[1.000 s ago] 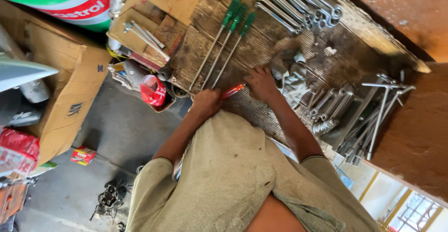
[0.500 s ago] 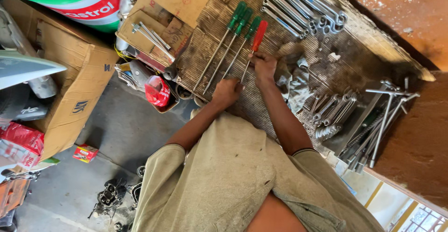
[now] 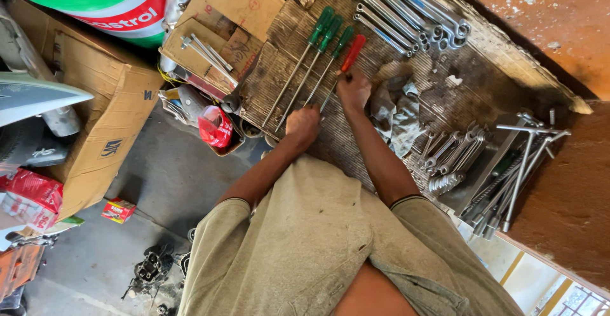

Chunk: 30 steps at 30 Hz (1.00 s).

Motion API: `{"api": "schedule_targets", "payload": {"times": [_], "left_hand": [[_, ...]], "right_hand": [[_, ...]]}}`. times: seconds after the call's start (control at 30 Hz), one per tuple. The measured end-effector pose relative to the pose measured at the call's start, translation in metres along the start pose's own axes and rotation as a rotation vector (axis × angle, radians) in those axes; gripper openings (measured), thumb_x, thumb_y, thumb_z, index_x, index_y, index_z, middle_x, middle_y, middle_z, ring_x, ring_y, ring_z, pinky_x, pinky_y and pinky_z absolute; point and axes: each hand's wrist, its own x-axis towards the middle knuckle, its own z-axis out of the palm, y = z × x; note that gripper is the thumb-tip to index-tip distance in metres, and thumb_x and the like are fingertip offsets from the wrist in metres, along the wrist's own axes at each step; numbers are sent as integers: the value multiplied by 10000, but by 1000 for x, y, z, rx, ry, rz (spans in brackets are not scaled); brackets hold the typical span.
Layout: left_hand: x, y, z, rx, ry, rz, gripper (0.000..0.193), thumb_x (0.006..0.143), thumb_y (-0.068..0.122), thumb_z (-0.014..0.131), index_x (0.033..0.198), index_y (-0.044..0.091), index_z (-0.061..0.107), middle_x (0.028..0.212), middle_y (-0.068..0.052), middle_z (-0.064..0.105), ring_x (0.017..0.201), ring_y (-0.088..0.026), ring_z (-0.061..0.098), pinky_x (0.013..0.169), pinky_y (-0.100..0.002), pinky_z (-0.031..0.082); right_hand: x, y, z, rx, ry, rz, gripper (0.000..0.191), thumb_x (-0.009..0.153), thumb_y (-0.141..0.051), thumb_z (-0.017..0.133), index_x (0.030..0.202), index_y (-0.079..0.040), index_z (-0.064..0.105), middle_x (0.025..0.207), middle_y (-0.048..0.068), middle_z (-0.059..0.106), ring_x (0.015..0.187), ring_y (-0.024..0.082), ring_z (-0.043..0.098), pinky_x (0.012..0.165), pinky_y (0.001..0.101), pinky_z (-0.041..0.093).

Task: The person sorts and arranges wrenches, combination spanners, T-handle tools and screwdrivers on a workbench board, picking each item by hand and laying it in rows, and wipes the board with a cloth partway through. They continue aligning the tools into an ordered layout on the bench.

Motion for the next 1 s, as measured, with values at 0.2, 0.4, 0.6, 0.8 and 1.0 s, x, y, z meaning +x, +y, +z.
{"api": "schedule_targets", "payload": {"times": [0.2,0.4,0.6,0.8,1.0], "left_hand": [[-2,0,0,-34,18,22,232,906,230,673,1058,55,672,1027,-190,730,866,-421,733,736,-523,606],[-14,1,-18,-41,-26,14,356,930,340,665,1123,40,654,1020,-210,728,862,-427,731,721,-545,598],[-28,-3,-29,-101,56,-9,301,931,367,630,1100,129,702,1004,-190,734,845,-446,718,726,-580,581],[-20,7,-15,-262,178,300,241,938,319,607,1010,112,705,968,-164,738,884,-388,743,786,-516,607],[20,50,10,-1530,-484,132,686,1030,479,522,1602,173,298,1501,-155,498,1297,-301,631,1059,-403,579]], "right_hand": [[2,1,3,22,-61,161,275,829,-340,794,844,-74,727,791,135,746,739,336,725,700,471,557],[-9,5,-12,184,-99,130,270,952,-350,725,976,-81,735,814,114,754,706,268,747,689,458,585],[-46,44,-69,-336,320,-243,258,779,-193,815,1024,-129,765,1126,125,741,1098,381,645,918,509,475],[-74,95,-113,-382,274,-100,439,714,-131,805,1147,-92,743,1198,200,688,1069,442,630,856,553,527],[-107,72,-119,512,46,329,335,930,2,606,1255,9,689,958,249,725,767,420,650,624,492,513]]}}
